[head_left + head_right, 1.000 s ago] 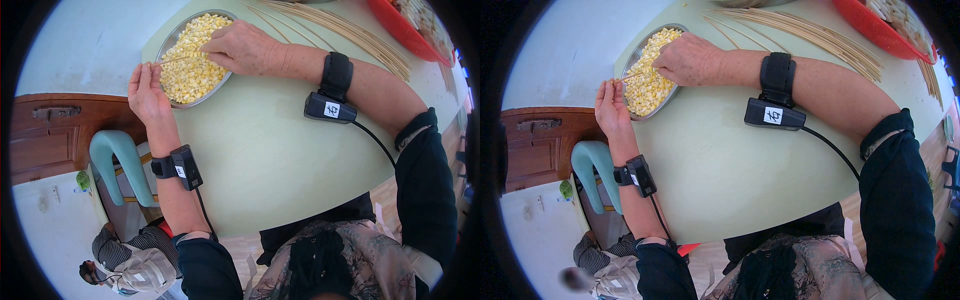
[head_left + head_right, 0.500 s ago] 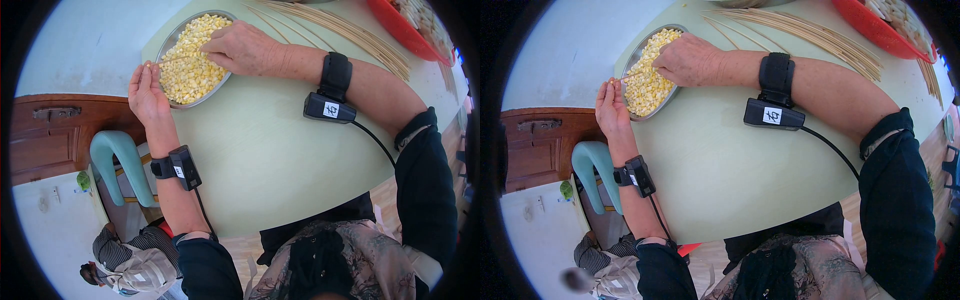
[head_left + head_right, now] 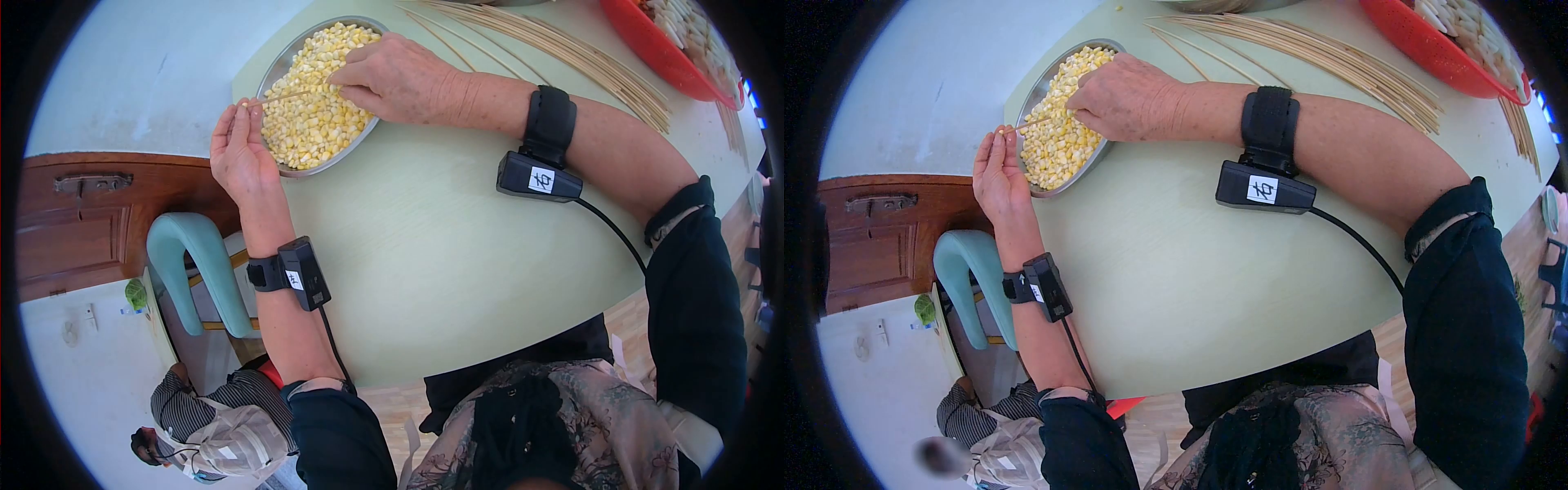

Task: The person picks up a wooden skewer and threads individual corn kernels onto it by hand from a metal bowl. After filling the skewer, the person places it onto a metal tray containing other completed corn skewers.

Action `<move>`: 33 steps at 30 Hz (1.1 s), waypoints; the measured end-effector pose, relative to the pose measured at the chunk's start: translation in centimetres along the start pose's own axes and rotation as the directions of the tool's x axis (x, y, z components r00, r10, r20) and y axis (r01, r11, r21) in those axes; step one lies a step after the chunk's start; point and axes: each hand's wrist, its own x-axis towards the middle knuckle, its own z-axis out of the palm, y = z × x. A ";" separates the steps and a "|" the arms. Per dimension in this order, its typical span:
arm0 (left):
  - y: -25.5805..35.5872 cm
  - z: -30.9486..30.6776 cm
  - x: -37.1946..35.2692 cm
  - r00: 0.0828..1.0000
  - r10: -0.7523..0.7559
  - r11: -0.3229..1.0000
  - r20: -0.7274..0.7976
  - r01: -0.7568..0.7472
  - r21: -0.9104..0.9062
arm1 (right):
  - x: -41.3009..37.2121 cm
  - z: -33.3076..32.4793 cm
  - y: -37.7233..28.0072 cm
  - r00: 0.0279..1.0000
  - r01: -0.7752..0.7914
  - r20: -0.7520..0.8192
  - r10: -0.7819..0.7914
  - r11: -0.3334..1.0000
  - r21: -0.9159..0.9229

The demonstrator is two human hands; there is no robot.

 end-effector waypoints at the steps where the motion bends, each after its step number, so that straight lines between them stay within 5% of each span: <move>1: 0.0 0.0 0.0 1.000 0.000 1.000 0.000 0.000 0.000 | 0.0 0.0 0.0 1.000 -0.003 0.004 0.003 1.000 0.004; 33: -0.1 -0.1 0.0 1.000 0.009 0.999 0.010 -0.009 0.031 | 0.2 0.0 -0.1 0.999 -0.011 0.052 0.013 0.999 -0.042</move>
